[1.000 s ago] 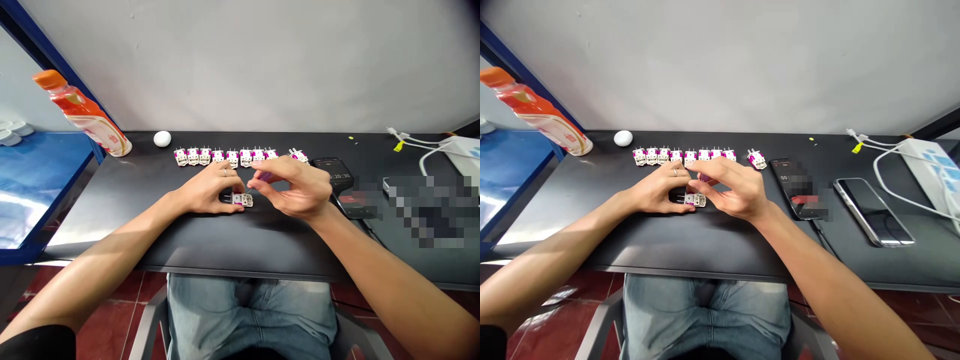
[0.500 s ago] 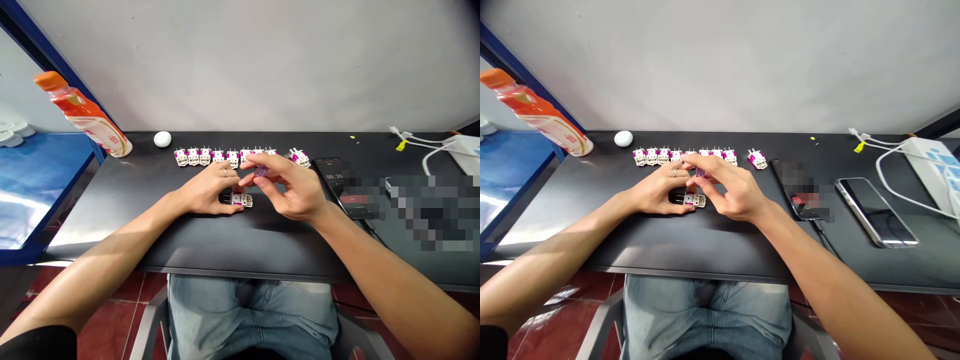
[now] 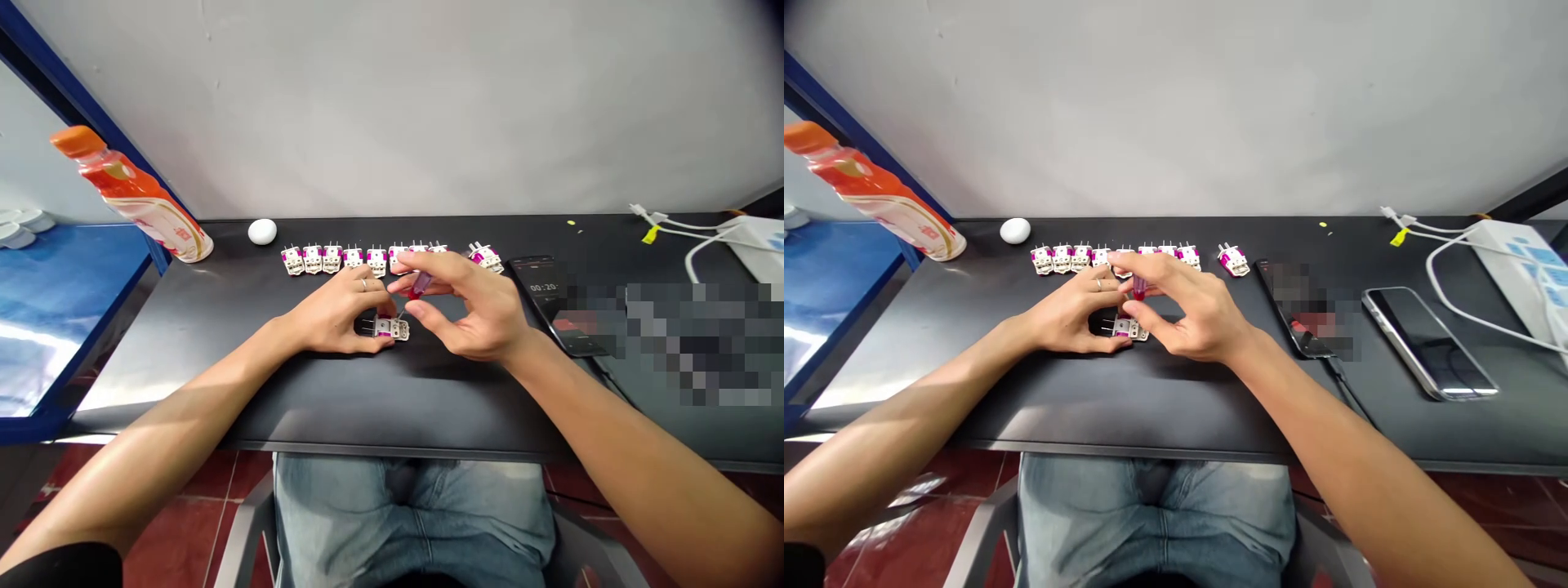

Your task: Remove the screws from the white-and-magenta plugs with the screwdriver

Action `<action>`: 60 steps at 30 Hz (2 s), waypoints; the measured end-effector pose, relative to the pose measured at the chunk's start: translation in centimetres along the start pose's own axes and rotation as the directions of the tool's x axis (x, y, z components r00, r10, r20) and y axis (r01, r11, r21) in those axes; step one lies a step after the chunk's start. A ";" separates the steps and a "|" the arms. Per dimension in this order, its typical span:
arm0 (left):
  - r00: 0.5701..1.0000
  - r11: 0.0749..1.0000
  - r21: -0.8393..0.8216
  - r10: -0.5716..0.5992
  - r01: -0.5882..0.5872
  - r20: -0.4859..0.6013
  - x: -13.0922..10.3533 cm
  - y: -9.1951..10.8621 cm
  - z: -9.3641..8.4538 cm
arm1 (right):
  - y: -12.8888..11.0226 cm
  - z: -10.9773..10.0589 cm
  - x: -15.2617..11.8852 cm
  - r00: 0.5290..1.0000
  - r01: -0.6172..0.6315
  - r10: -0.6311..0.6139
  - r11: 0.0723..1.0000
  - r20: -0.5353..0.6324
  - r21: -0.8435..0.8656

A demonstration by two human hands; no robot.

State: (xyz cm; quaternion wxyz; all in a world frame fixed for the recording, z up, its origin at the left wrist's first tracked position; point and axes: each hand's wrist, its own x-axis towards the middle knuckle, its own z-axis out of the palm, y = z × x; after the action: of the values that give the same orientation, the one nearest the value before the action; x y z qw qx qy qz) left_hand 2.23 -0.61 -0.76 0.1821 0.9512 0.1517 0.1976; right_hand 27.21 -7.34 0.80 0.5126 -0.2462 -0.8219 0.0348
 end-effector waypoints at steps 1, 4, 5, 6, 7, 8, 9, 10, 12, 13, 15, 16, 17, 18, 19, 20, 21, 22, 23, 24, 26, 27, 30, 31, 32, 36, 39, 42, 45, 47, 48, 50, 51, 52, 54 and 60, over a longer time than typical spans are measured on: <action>1.000 1.000 -0.002 0.006 -0.006 -0.007 0.0 0.0 0.0 | 0.0 0.0 0.0 1.000 -0.015 0.014 1.000 0.013 0.017; 1.000 1.000 0.003 0.003 -0.003 -0.014 0.0 0.1 -0.1 | 0.0 0.1 -0.1 0.999 0.033 -0.034 0.999 -0.038 -0.032; 1.000 1.000 0.005 -0.004 0.004 -0.007 0.0 0.1 -0.1 | -0.1 0.1 -0.1 0.997 0.041 -0.044 0.998 -0.056 -0.053; 1.000 1.000 0.006 -0.012 0.012 0.003 0.0 0.1 -0.2 | -0.1 0.1 -0.1 0.998 0.032 -0.035 0.998 -0.058 -0.056; 1.000 1.000 0.005 -0.015 0.015 0.010 0.0 0.1 -0.2 | -0.1 0.1 -0.1 0.999 0.010 -0.012 0.999 -0.040 -0.040; 1.000 1.000 0.003 -0.017 0.017 0.016 0.0 0.1 -0.3 | -0.1 0.1 -0.1 1.000 -0.015 0.015 1.000 -0.011 -0.016; 1.000 1.000 0.004 -0.017 0.017 0.016 0.0 0.1 -0.3 | -0.1 0.1 0.0 0.999 -0.033 0.033 0.999 0.011 0.002; 1.000 1.000 0.006 -0.017 0.017 0.016 0.0 0.1 -0.3 | -0.1 0.0 0.0 0.999 -0.031 0.031 0.999 0.016 0.005; 1.000 1.000 0.013 -0.016 0.016 0.013 -0.1 0.1 -0.2 | -0.1 0.0 0.1 0.999 0.033 -0.033 0.999 -0.019 -0.041; 1.000 1.000 0.017 -0.012 0.011 0.013 -0.1 0.0 -0.2 | 0.0 0.0 0.1 0.997 0.063 -0.066 0.996 -0.040 -0.068; 1.000 1.000 0.018 0.008 -0.008 0.004 -0.1 0.0 -0.1 | 0.0 0.0 0.1 0.997 0.062 -0.064 0.996 -0.032 -0.065; 1.000 1.000 0.017 0.018 -0.018 -0.003 -0.1 0.0 -0.1 | 0.1 0.0 0.0 0.999 0.032 -0.032 0.999 0.000 -0.035; 1.000 1.000 0.018 0.025 -0.025 -0.010 -0.1 0.1 -0.1 | 0.1 0.1 0.0 0.999 -0.008 0.008 1.000 0.033 0.002; 0.999 0.999 0.023 0.029 -0.028 -0.013 -0.1 0.1 -0.2 | 0.1 0.1 -0.1 0.998 -0.038 0.036 0.999 0.049 0.032; 1.000 0.999 0.029 0.029 -0.029 -0.011 -0.1 0.1 -0.2 | 0.1 0.2 -0.1 0.998 -0.041 0.040 0.998 0.042 0.041; 1.000 0.999 0.036 0.027 -0.027 -0.005 -0.1 0.2 -0.2 | 0.1 0.2 -0.2 1.000 -0.014 0.013 1.000 0.013 0.025; 1.000 0.999 0.043 0.022 -0.022 0.007 -0.1 0.2 -0.3 | 0.1 0.3 -0.2 0.999 0.022 -0.022 1.000 -0.025 -0.005; 1.000 0.999 0.046 0.015 -0.016 0.016 -0.1 0.2 -0.3 | 0.1 0.3 -0.2 0.998 0.045 -0.046 0.999 -0.052 -0.027; 1.000 0.999 0.046 0.007 -0.008 0.024 -0.1 0.3 -0.3 | 0.0 0.3 -0.2 0.997 0.048 -0.050 0.998 -0.053 -0.032; 1.000 0.999 0.041 -0.002 0.000 0.030 -0.1 0.3 -0.3 | 0.0 0.2 -0.2 0.999 0.032 -0.033 0.999 -0.029 -0.016; 1.000 1.000 0.030 -0.011 0.010 0.026 -0.1 0.2 -0.3 | -0.1 0.2 -0.2 0.999 -0.029 0.028 0.999 0.042 0.038; 1.000 1.000 0.027 -0.010 0.010 0.023 -0.1 0.2 -0.3 | -0.1 0.2 -0.2 0.998 -0.044 0.042 0.998 0.049 0.043; 1.000 1.000 0.022 0.002 -0.002 0.017 -0.2 0.0 -0.3 | 0.0 0.2 -0.2 1.000 0.005 -0.005 1.000 -0.025 -0.020; 1.000 1.000 0.016 0.003 -0.003 0.018 -0.2 0.0 -0.3 | 0.0 0.2 -0.2 0.999 0.010 -0.011 1.000 -0.034 -0.024; 1.000 1.000 0.005 -0.001 0.001 0.021 -0.2 0.0 -0.3 | 0.1 0.3 -0.3 1.000 0.005 -0.005 1.000 -0.020 -0.007; 0.999 0.999 -0.019 -0.033 0.033 0.022 -0.3 -0.1 -0.3 | 0.2 0.2 -0.3 0.999 -0.034 0.032 0.997 0.032 0.066; 0.999 0.999 0.009 -0.042 0.042 0.028 -0.3 -0.2 -0.3 | 0.2 0.2 -0.4 0.999 0.001 0.000 1.000 -0.033 0.026; 0.999 0.999 0.014 -0.044 0.044 0.030 -0.3 -0.3 -0.3 | 0.3 0.1 -0.4 0.999 -0.033 0.031 0.998 0.041 0.062; 0.999 0.999 0.018 -0.039 0.039 0.027 -0.3 -0.2 -0.3 | 0.4 0.1 -0.4 0.999 -0.013 0.011 0.999 0.032 0.037; 0.999 0.999 0.021 -0.034 0.033 0.029 -0.3 -0.1 -0.3 | 0.4 0.1 -0.4 1.000 0.018 -0.018 1.000 -0.006 0.013; 0.999 0.999 0.020 -0.031 0.030 0.030 -0.3 -0.1 -0.4 | 0.4 0.1 -0.4 1.000 0.016 -0.016 1.000 0.002 0.013; 1.000 1.000 0.014 -0.021 0.021 0.023 -0.3 -0.1 -0.4 | 0.3 0.1 -0.4 0.998 -0.016 0.014 0.999 0.057 0.039; 1.000 1.000 0.012 -0.017 0.017 0.017 -0.3 -0.1 -0.4 | 0.3 0.1 -0.4 0.997 -0.030 0.027 0.998 0.069 0.047; 1.000 1.000 0.012 -0.014 0.014 0.012 -0.3 -0.1 -0.4 | 0.3 0.1 -0.4 0.998 -0.028 0.026 0.999 0.060 0.044; 1.000 1.000 0.015 -0.014 0.013 0.012 -0.3 -0.3 -0.3 | 0.2 0.1 -0.4 1.000 0.002 -0.002 1.000 0.012 0.026; 1.000 1.000 0.006 -0.019 0.019 0.013 -0.3 -0.4 -0.1 | 0.1 0.2 -0.4 0.994 -0.088 0.084 0.994 0.065 0.061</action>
State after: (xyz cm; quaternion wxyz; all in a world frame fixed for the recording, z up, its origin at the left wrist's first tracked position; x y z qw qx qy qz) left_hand 1.82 -0.31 -0.96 0.1820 0.9515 0.1602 0.1893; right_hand 27.24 -7.42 0.33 0.4924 -0.2637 -0.8245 0.0906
